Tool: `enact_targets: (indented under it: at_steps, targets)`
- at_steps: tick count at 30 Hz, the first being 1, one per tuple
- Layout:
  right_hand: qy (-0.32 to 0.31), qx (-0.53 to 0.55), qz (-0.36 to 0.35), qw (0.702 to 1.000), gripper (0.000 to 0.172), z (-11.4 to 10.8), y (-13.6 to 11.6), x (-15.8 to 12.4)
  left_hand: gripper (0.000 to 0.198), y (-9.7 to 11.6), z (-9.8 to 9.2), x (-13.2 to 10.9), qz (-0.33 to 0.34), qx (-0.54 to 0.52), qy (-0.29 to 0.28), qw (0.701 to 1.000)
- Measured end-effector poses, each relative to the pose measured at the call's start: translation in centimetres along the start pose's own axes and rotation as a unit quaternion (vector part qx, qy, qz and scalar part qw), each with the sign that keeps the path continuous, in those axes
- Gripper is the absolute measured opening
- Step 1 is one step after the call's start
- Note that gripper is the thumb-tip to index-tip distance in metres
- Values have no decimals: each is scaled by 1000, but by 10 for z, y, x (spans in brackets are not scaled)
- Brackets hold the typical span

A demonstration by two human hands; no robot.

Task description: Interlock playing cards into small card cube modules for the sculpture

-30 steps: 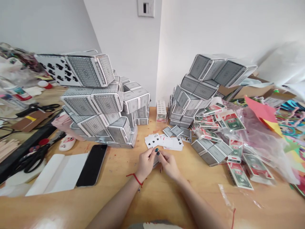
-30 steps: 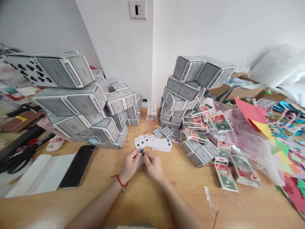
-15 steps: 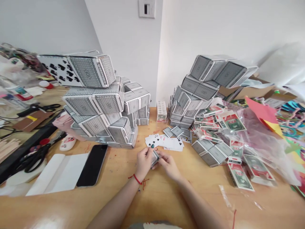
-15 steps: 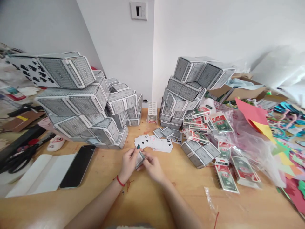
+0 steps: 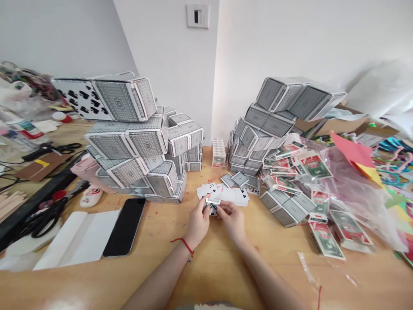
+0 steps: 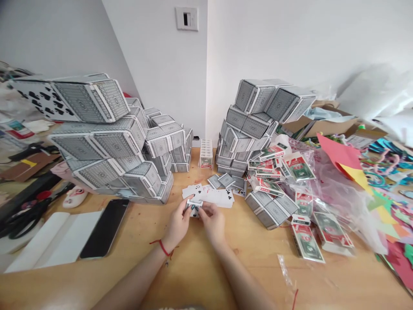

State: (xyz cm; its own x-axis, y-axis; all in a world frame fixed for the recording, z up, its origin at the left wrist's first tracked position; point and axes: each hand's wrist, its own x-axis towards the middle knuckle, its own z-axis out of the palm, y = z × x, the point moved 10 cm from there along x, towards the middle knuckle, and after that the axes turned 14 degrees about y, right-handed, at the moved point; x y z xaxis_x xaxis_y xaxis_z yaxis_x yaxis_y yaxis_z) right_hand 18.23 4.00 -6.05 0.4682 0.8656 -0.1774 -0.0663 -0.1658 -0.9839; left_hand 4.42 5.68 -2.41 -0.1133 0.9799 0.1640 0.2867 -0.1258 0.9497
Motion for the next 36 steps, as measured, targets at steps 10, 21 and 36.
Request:
enact_targets:
  at_steps: [10, 21, 36]
  targets:
    - [-4, -46, -71, 996, 26, -2, -12, 1, 52, -1, 10, -3, 32, 14, -46, 998]
    - [-142, 109, 74, 981, 35, 21, -5, -7, 42, 6, -2, 1, 19, -50, -20, 998]
    - [-234, 223, 113, 939, 38, 41, -12, -29, 46, 17, 3, 0, 52, -63, -73, 994]
